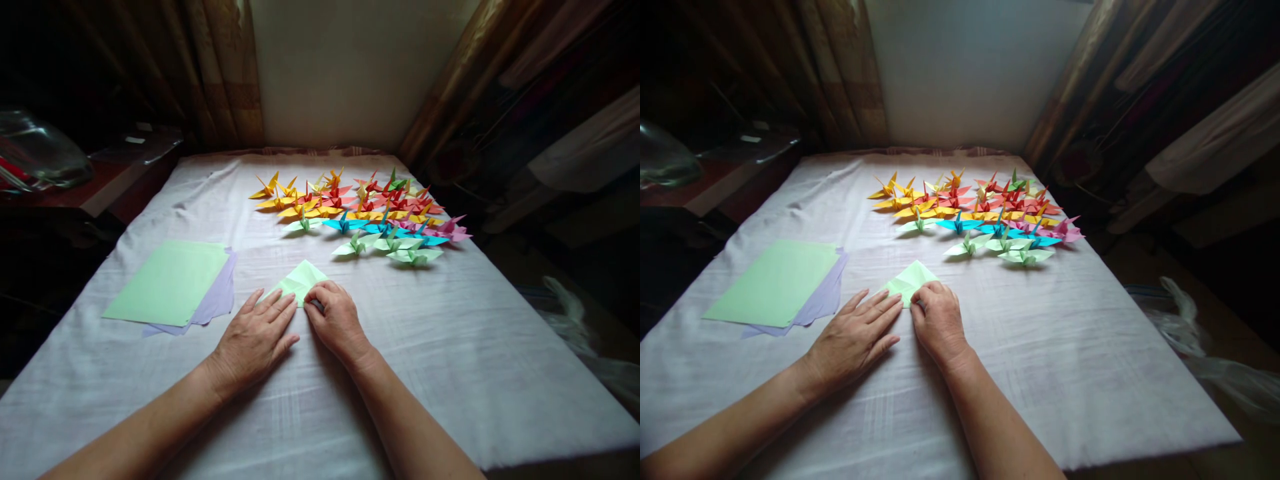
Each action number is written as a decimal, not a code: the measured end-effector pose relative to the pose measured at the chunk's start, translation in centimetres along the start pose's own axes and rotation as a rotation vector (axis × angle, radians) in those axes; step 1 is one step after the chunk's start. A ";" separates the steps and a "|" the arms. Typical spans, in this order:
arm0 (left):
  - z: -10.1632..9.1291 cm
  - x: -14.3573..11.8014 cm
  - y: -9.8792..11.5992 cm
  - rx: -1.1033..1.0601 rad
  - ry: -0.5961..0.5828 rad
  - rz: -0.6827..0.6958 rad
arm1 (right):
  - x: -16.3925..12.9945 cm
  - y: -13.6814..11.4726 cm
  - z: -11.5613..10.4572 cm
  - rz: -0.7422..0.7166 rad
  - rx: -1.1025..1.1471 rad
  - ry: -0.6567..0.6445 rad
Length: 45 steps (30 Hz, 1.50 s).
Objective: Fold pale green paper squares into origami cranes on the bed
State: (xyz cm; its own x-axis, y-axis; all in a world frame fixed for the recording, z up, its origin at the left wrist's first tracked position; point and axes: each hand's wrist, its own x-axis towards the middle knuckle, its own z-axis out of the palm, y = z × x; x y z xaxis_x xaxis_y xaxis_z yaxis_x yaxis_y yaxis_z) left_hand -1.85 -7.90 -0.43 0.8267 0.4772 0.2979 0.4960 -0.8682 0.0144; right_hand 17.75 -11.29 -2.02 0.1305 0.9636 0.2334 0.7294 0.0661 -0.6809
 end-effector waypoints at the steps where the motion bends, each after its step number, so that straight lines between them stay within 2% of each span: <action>1: 0.3 -0.1 0.1 -0.010 -0.012 -0.011 | 0.0 0.0 0.0 -0.002 0.002 -0.001; 4: 0.6 -1.2 -0.5 -0.013 -0.032 -0.030 | 0.0 0.0 0.0 -0.004 0.012 -0.007; 9: -0.2 -2.6 -1.8 -0.007 -0.031 0.000 | -0.1 0.5 -0.3 -0.029 0.041 0.024; 13: -0.2 -1.4 -1.8 -0.045 0.012 -0.058 | 0.1 1.8 -1.4 0.010 -0.020 0.150; 17: 0.0 0.6 -2.2 -0.023 0.036 -0.101 | 0.4 2.4 -2.0 0.060 -0.142 0.124; 23: -0.3 2.4 -3.2 0.029 -0.008 -0.036 | 0.5 2.0 -1.7 0.032 -0.138 0.092; 32: -0.3 1.9 -3.6 0.028 0.142 0.044 | 0.6 2.2 -1.6 -0.028 -0.140 0.128; 36: -0.9 1.6 -3.6 -0.033 0.275 -0.033 | 0.5 1.3 -2.1 -0.117 -0.115 0.232; 39: -1.1 1.3 -3.6 -0.104 0.378 -0.136 | 0.2 0.2 -2.7 -0.179 0.013 0.258; 42: -1.1 1.1 -3.7 -0.197 0.434 -0.231 | -0.1 -0.6 -2.8 -0.085 0.171 0.204; 45: -1.0 1.2 -3.7 -0.158 0.447 -0.282 | -0.3 -0.7 -2.3 0.080 0.271 0.136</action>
State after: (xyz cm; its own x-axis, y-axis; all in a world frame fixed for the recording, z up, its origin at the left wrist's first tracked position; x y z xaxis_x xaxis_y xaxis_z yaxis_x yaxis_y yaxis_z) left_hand -3.01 -4.25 0.85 0.4572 0.6199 0.6377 0.6077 -0.7413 0.2849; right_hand 18.73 -12.27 -0.04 0.2818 0.9263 0.2499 0.5099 0.0761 -0.8568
